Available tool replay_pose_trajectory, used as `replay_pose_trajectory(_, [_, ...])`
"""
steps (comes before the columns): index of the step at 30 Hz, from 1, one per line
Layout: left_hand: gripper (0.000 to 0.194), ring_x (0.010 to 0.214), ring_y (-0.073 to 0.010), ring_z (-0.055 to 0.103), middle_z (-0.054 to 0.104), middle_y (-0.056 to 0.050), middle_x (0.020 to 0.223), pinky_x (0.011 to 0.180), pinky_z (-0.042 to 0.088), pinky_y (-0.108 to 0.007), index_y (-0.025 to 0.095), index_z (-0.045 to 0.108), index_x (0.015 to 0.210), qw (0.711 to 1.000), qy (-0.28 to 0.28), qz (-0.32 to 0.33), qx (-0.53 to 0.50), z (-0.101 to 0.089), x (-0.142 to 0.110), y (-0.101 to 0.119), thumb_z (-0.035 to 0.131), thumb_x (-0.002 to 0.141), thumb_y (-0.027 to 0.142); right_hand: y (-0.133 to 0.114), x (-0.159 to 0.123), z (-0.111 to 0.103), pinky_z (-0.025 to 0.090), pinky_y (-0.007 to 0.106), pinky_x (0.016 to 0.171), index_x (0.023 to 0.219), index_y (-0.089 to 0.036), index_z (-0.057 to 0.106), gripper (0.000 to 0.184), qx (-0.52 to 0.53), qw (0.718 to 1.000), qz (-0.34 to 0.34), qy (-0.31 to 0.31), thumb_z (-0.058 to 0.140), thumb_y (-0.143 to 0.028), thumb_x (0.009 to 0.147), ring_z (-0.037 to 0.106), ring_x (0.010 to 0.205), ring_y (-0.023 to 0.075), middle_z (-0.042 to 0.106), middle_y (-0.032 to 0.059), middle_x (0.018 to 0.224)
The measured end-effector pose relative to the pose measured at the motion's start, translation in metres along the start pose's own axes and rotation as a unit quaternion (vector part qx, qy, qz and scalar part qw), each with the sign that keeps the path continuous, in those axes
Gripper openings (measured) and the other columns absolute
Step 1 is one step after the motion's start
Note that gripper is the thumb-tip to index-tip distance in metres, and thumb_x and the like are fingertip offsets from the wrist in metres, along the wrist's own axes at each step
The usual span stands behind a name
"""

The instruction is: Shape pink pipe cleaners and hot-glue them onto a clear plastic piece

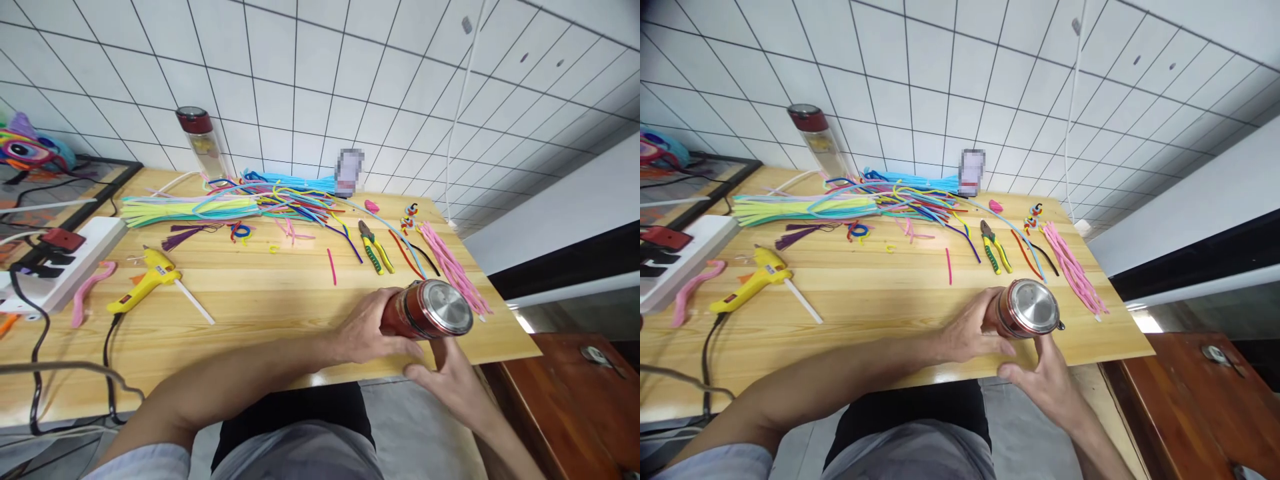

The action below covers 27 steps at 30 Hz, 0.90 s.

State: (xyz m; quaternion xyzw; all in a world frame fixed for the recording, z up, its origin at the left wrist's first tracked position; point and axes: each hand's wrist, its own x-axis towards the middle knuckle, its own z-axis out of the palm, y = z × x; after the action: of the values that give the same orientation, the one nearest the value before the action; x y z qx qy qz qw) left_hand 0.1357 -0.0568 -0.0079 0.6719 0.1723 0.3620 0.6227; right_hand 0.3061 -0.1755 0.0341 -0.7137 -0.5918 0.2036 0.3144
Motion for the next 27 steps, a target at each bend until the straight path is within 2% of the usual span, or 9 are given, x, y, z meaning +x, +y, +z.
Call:
replay_pose_trajectory(2, [0.090, 0.130, -0.0350, 0.057, 0.060, -0.019, 0.138, 0.115, 0.041, -0.053, 0.015, 0.053, 0.142, 0.999, 0.002, 0.046, 0.017, -0.002, -0.004, -0.001, 0.071, 0.079, 0.076, 0.007, -0.001, 0.019, 0.059, 0.051, 0.094, 0.134, -0.019, 0.060, 0.076, -0.003, 0.999, 0.031, 0.016, 0.084, -0.053, 0.070, 0.071, 0.112, 0.0358, 0.074, 0.0128, 0.119])
replay_pose_trajectory(6, [0.083, 0.143, -0.0357, 0.043, 0.051, -0.023, 0.146, 0.123, 0.031, -0.054, 0.011, 0.051, 0.144, 0.991, 0.022, 0.112, 0.065, -0.003, -0.007, -0.001, 0.045, 0.094, 0.077, 0.003, 0.011, 0.040, 0.061, 0.050, 0.087, 0.102, -0.020, 0.072, 0.046, 0.030, 0.999, -0.005, 0.022, 0.081, -0.052, 0.071, 0.075, 0.093, 0.0345, 0.079, 0.0104, 0.097])
replay_pose_trajectory(10, [0.074, 0.142, -0.0333, 0.042, 0.049, -0.021, 0.147, 0.121, 0.032, -0.052, 0.014, 0.052, 0.141, 0.986, 0.081, 0.098, 0.105, -0.011, -0.009, 0.008, 0.042, 0.097, 0.073, -0.006, 0.035, 0.034, 0.062, 0.048, 0.077, 0.086, -0.020, 0.072, 0.039, 0.038, 0.998, 0.011, 0.043, 0.083, -0.054, 0.070, 0.075, 0.078, 0.0324, 0.078, 0.0101, 0.083])
replay_pose_trajectory(12, [0.061, 0.120, -0.0285, 0.056, 0.061, -0.016, 0.125, 0.106, 0.043, -0.045, 0.016, 0.059, 0.122, 0.985, 0.125, 0.050, 0.110, -0.019, -0.011, 0.013, 0.045, 0.098, 0.070, -0.009, 0.060, 0.021, 0.061, 0.047, 0.076, 0.092, -0.019, 0.071, 0.047, 0.049, 0.996, 0.028, 0.067, 0.086, -0.055, 0.066, 0.074, 0.079, 0.0316, 0.078, 0.0106, 0.087])
replay_pose_trajectory(14, [0.054, 0.085, -0.0199, 0.056, 0.060, -0.005, 0.087, 0.080, 0.046, -0.035, 0.018, 0.058, 0.090, 0.983, 0.152, -0.016, 0.099, -0.029, -0.013, 0.014, 0.046, 0.097, 0.070, -0.010, 0.098, 0.006, 0.060, 0.047, 0.079, 0.102, -0.019, 0.067, 0.053, 0.087, 0.993, 0.015, 0.082, 0.087, -0.053, 0.066, 0.073, 0.086, 0.0295, 0.077, 0.0111, 0.098])
replay_pose_trajectory(16, [0.060, 0.063, -0.0132, 0.040, 0.040, 0.003, 0.064, 0.062, 0.034, -0.030, 0.021, 0.042, 0.067, 0.980, 0.169, -0.077, 0.075, -0.038, -0.015, 0.010, 0.043, 0.096, 0.074, -0.009, 0.146, -0.006, 0.058, 0.047, 0.085, 0.113, -0.021, 0.063, 0.062, 0.114, 0.988, -0.011, 0.107, 0.087, -0.052, 0.065, 0.071, 0.093, 0.0281, 0.075, 0.0098, 0.109])
replay_pose_trajectory(19, [0.070, 0.053, -0.0094, 0.024, 0.024, 0.005, 0.053, 0.053, 0.021, -0.029, 0.023, 0.028, 0.054, 0.975, 0.159, -0.147, 0.051, -0.045, -0.018, -0.001, 0.037, 0.093, 0.081, -0.002, 0.224, -0.016, 0.056, 0.048, 0.090, 0.116, -0.020, 0.060, 0.067, 0.067, 0.987, 0.005, 0.149, 0.087, -0.049, 0.062, 0.068, 0.095, 0.0279, 0.073, 0.0083, 0.108])
replay_pose_trajectory(23, [0.075, 0.047, -0.0083, 0.026, 0.025, 0.004, 0.047, 0.051, 0.021, -0.029, 0.021, 0.030, 0.048, 0.979, 0.100, -0.171, 0.040, -0.047, -0.019, -0.014, 0.036, 0.094, 0.081, 0.017, 0.317, -0.010, 0.053, 0.048, 0.092, 0.113, -0.020, 0.057, 0.068, -0.033, 0.977, 0.054, 0.201, 0.087, -0.050, 0.060, 0.066, 0.096, 0.0286, 0.070, 0.0077, 0.106])
replay_pose_trajectory(27, [0.073, 0.045, -0.0082, 0.028, 0.027, 0.004, 0.046, 0.050, 0.022, -0.028, 0.020, 0.033, 0.048, 0.980, 0.078, -0.181, 0.024, -0.049, -0.020, -0.019, 0.035, 0.101, 0.071, 0.041, 0.384, 0.001, 0.051, 0.046, 0.093, 0.111, -0.021, 0.054, 0.065, -0.058, 0.968, 0.082, 0.231, 0.086, -0.047, 0.062, 0.065, 0.097, 0.0287, 0.069, 0.0080, 0.107])
